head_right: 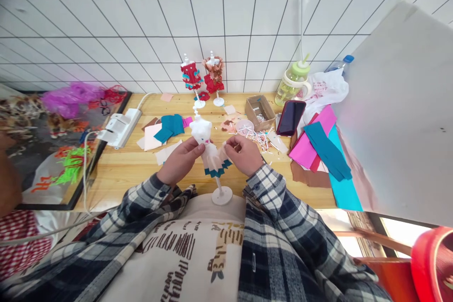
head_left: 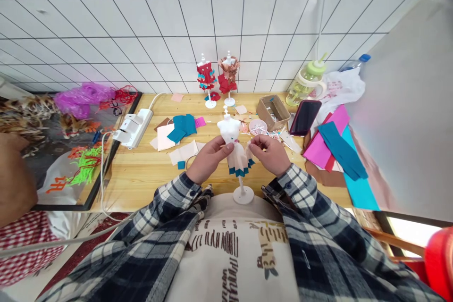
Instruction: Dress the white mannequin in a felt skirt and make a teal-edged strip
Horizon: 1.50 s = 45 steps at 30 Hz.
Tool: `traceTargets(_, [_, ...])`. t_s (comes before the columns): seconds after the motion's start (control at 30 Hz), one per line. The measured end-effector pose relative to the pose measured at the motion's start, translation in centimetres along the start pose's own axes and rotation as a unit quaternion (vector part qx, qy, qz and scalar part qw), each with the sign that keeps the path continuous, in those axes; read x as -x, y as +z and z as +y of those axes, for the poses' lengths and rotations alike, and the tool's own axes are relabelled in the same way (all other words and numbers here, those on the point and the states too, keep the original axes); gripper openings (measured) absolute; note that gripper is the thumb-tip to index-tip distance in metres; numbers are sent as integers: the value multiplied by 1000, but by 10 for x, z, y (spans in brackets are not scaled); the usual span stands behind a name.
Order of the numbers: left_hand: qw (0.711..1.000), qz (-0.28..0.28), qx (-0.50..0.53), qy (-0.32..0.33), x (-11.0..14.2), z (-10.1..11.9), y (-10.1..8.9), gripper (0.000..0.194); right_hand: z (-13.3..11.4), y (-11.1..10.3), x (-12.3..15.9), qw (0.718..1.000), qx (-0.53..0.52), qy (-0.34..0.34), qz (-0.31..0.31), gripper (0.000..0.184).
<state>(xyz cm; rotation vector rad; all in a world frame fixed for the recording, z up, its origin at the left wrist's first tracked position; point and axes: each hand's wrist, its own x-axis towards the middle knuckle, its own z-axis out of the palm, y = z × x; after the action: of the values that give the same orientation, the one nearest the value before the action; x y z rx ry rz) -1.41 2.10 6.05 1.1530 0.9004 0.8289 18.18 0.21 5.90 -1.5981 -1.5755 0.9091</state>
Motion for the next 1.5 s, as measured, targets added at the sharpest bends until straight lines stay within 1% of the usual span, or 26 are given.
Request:
traceTargets(0.1, [1000,-4,1,12,-1,1,-2,42,-2,-1,-1,1000,6,-9,-10,13])
traceTargets(0.2, [999,-7,1,34,0,5,0,43,-6,-4,-1,1000,20,-23,-7,10])
traceTargets(0.33, [997,-18,-53,48,2,11,3,43,-12,-12,2,999,37,-30,-5,7])
traceTargets(0.43, [995,-16,-77,56,0,8,1,42,-19,-23,9,1000,20,-19,-2,6])
traceTargets(0.57, [996,0,-77,42,-5,-5,-4,43,-30,-34,23,1000,-7,-9,-22,6])
traceTargets(0.67, [997,16,-66,24,-9,-11,-5,46,-37,-36,31,999,-19,5,-33,6])
traceTargets(0.77, [998,20,-65,17,-9,-13,-4,46,-39,-36,34,999,-31,12,-31,7])
traceTargets(0.93, [997,33,-65,15,-6,-8,-2,46,-33,-38,37,997,-61,31,-30,9])
traceTargets(1.0, [997,41,-60,18,-5,-6,1,45,-33,-38,40,996,-75,39,-42,10])
traceTargets(1.07, [997,51,-55,21,-5,-3,3,43,-37,-36,45,992,-94,42,-74,10])
traceTargets(1.17, [996,64,-49,22,-5,0,6,41,-47,-32,52,983,-113,23,-139,9])
traceTargets(1.23, [997,63,-48,21,-6,0,6,41,-50,-32,54,980,-114,8,-162,7])
traceTargets(1.3, [997,56,-47,20,-6,-1,4,41,-50,-34,54,981,-110,11,-156,9])
traceTargets(1.5, [998,49,-32,23,-4,-1,2,40,-35,-42,45,991,-94,44,-81,13])
